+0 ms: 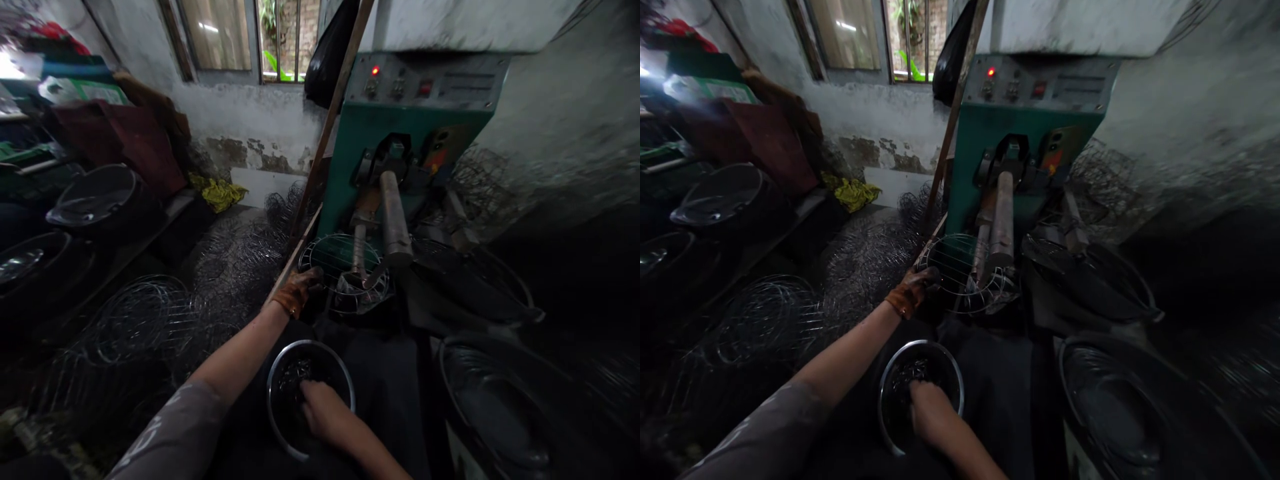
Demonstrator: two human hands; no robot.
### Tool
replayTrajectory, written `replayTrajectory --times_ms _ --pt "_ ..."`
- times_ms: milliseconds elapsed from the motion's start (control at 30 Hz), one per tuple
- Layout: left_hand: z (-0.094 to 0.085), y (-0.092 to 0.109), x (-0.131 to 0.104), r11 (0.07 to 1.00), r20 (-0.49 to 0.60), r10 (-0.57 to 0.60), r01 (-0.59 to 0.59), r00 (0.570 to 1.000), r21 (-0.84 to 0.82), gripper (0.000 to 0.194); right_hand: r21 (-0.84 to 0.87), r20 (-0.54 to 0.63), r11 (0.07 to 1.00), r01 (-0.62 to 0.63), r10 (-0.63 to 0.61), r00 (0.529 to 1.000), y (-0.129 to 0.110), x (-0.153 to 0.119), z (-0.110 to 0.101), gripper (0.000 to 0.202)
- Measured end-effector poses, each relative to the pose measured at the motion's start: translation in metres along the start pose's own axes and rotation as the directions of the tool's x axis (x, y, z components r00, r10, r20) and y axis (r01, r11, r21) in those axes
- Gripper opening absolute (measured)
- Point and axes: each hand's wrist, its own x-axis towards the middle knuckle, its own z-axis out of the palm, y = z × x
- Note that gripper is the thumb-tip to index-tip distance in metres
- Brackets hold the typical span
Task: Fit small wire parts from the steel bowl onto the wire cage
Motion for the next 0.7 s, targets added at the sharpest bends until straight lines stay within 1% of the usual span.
replayTrajectory --times_ms 33,100,167,233,267,300,333,400,433,467,533,600,700 --pt "0.000 -0.002 -0.005 1.000 -0.021 0.015 -0.015 1.000 -0.001 0.063 0.140 -0.069 0.990 0.018 -0.008 0.998 0.005 -0.001 -0.005 0.034" --pt "0.004 -0.003 -0.017 0.999 -0.045 0.032 -0.031 0.998 0.011 0.068 0.408 -0.198 0.909 0.083 -0.001 0.980 0.017 -0.002 -0.015 0.026" --pt "0.010 -0.001 -0.030 0.998 -0.045 0.060 -0.058 0.997 0.033 0.074 0.612 -0.281 0.778 0.143 0.045 0.959 0.028 -0.006 -0.029 0.020" --pt "0.018 0.003 -0.044 0.993 -0.046 0.104 -0.102 0.993 0.052 0.077 0.732 -0.359 0.651 0.203 0.115 0.926 0.037 -0.009 -0.047 0.029" --pt "0.022 0.006 -0.051 0.992 -0.046 0.119 -0.117 0.992 0.054 0.078 0.757 -0.416 0.606 0.244 0.160 0.895 0.040 -0.010 -0.056 0.036" --pt "0.027 0.008 -0.058 0.991 -0.046 0.124 -0.121 0.991 0.048 0.079 0.763 -0.489 0.576 0.293 0.218 0.845 0.043 -0.010 -0.066 0.042" --pt "0.031 0.009 -0.063 0.992 -0.048 0.123 -0.121 0.991 0.038 0.080 0.753 -0.562 0.561 0.343 0.279 0.779 0.045 -0.009 -0.075 0.047" --pt "0.039 0.010 -0.072 0.994 -0.052 0.111 -0.110 0.992 0.024 0.082 0.714 -0.672 0.563 0.417 0.384 0.633 0.048 -0.003 -0.089 0.056" --pt "0.043 0.010 -0.075 0.994 -0.062 0.106 -0.105 0.992 0.017 0.082 0.696 -0.701 0.576 0.428 0.418 0.577 0.050 0.001 -0.093 0.059" --pt "0.046 0.008 -0.076 0.995 -0.077 0.103 -0.103 0.992 0.011 0.081 0.680 -0.720 0.599 0.422 0.438 0.539 0.051 0.005 -0.096 0.062" --pt "0.052 0.004 -0.077 0.997 -0.109 0.083 -0.084 0.991 -0.002 0.077 0.650 -0.744 0.660 0.376 0.451 0.494 0.054 0.014 -0.098 0.064" --pt "0.057 -0.001 -0.075 0.998 -0.150 0.060 -0.063 0.987 -0.014 0.075 0.633 -0.754 0.703 0.325 0.462 0.468 0.057 0.020 -0.097 0.063" --pt "0.063 -0.008 -0.070 0.997 -0.233 0.060 -0.069 0.971 -0.034 0.072 0.655 -0.742 0.686 0.315 0.506 0.440 0.059 0.024 -0.094 0.062"
